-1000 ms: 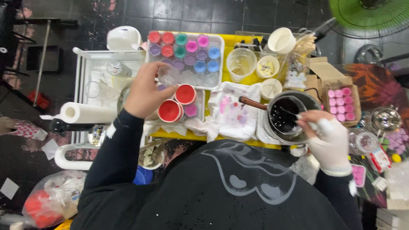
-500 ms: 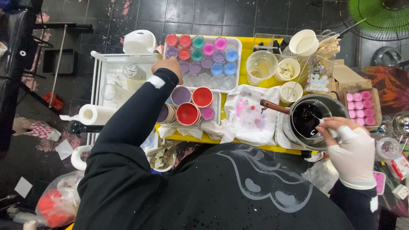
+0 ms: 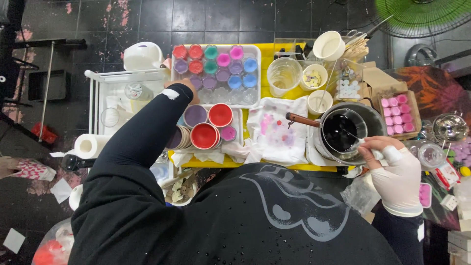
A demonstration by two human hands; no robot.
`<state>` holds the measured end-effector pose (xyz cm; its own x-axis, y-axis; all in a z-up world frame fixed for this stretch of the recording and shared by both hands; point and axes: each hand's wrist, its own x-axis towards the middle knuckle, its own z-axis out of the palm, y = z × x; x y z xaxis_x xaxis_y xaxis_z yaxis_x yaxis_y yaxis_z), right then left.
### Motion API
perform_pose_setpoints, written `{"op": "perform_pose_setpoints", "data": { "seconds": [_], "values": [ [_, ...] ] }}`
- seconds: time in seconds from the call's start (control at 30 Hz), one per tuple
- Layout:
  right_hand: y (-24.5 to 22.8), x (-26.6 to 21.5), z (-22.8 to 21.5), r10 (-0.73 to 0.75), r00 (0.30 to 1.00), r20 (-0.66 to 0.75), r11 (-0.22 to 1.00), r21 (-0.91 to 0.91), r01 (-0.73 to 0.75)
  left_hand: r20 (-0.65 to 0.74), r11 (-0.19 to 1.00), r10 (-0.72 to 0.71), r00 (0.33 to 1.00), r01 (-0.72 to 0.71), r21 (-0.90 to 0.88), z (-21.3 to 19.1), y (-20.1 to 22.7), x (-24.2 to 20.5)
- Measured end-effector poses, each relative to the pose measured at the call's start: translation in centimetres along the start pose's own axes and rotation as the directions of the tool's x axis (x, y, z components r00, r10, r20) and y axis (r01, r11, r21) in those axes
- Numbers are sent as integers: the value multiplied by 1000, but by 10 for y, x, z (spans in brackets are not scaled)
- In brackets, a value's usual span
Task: Cleaning a purple wax candle mold with a tissue after extracting the candle.
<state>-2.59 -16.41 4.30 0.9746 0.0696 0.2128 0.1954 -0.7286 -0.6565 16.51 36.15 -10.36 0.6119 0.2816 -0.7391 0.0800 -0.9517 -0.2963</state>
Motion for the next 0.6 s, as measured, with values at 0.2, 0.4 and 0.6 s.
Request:
{"op": "perform_pose_setpoints", "data": {
  "seconds": [0.2, 0.4, 0.6],
  "values": [
    [-12, 8, 9, -87, 993, 75, 996, 38, 84, 142, 988, 41, 989, -61, 139, -10, -2, -8],
    [18, 0, 3, 87, 996, -13, 989, 125, -85, -412, 993, -35, 910, -16, -120, -26, -26, -71],
    [19, -5, -5, 271, 962, 4, 840, 488, -239, -834, 777, 142, 533, -582, -240, -35, -10, -229]
  ]
}}
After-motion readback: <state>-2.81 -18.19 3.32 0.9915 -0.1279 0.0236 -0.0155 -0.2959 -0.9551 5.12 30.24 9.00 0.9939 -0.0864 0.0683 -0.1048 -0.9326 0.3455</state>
